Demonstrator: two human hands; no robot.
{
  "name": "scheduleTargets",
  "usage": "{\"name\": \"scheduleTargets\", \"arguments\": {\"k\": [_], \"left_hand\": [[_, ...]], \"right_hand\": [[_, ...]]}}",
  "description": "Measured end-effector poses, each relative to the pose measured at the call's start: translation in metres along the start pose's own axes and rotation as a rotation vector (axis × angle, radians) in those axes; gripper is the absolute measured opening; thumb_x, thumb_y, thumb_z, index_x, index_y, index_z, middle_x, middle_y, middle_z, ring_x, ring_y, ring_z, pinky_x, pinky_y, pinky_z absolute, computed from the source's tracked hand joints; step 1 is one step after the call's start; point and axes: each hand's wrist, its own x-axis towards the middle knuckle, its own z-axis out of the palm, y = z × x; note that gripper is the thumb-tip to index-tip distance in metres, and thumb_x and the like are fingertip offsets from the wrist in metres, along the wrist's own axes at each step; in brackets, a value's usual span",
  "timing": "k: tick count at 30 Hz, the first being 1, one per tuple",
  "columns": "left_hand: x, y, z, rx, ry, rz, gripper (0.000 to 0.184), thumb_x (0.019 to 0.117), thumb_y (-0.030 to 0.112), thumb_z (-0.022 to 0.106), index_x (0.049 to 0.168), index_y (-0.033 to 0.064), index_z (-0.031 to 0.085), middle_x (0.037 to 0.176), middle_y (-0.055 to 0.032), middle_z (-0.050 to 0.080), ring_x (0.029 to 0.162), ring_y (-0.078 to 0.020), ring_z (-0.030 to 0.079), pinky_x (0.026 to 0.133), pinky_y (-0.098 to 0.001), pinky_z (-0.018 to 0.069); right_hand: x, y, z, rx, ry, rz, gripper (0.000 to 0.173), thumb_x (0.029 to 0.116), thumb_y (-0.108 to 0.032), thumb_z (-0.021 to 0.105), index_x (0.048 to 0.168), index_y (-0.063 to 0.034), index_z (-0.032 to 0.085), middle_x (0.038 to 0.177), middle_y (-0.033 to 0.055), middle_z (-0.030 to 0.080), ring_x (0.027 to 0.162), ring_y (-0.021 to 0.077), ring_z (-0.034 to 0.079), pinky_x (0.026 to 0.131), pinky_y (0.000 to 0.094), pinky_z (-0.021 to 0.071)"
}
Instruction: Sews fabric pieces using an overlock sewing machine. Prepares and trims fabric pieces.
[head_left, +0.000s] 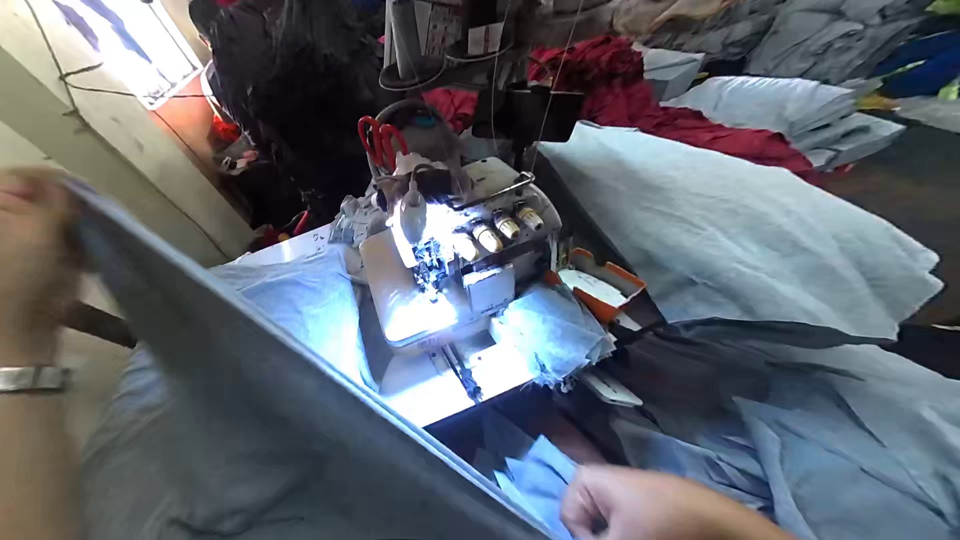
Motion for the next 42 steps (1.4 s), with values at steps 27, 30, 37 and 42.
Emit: {"name": "scheduleTargets", "arguments": {"k": [27,30,37,42], "left_hand": [[-0.081,0.033,0.125,-0.243,-0.226,0.134,0.009,0.1022,0.008,0.057,0.106,0.0142,0.06,0.089,0.0115,0.064,0.074,0.0046,0.061,0.067,-0.0121,0.0534],[-0.077,0.05,0.112,-0.268,-0.262,0.22,0.011,0.1012,0.006,0.057,0.105,0.0159,0.061,0.087,0.0126,0.064,0.074,0.0043,0.063,0.068,-0.012,0.0551],[-0.079,0.065,0.079,-0.345,-0.342,0.298,0.009,0.101,0.014,0.061,0.105,0.0205,0.065,0.093,0.0117,0.068,0.078,0.0027,0.065,0.07,-0.0124,0.0564],[-0.079,0.057,0.085,-0.343,-0.387,0.294,0.005,0.0991,0.019,0.065,0.103,0.0221,0.066,0.092,0.0126,0.068,0.079,0.0028,0.065,0.071,-0.0122,0.0563]], "right_hand": [[0.136,-0.025,-0.009,-0.172,1.097,-0.62,0.013,0.0962,-0.002,0.055,0.104,-0.0025,0.066,0.094,0.0075,0.07,0.087,0.0084,0.068,0.082,0.0215,0.0564],[0.141,-0.029,-0.015,-0.12,1.014,-0.681,0.027,0.1015,-0.01,0.053,0.117,-0.0052,0.073,0.105,0.0078,0.071,0.101,0.0097,0.066,0.094,0.0242,0.0541],[0.146,-0.033,-0.005,-0.19,0.76,-0.534,0.032,0.0924,-0.037,0.074,0.103,-0.0067,0.074,0.102,0.0106,0.069,0.102,0.0213,0.064,0.091,0.0378,0.0535],[0.145,-0.043,-0.005,0.119,0.596,-0.666,0.056,0.0878,-0.026,0.081,0.136,-0.0047,0.061,0.135,0.0129,0.059,0.128,0.0126,0.055,0.109,0.0288,0.0481]]}}
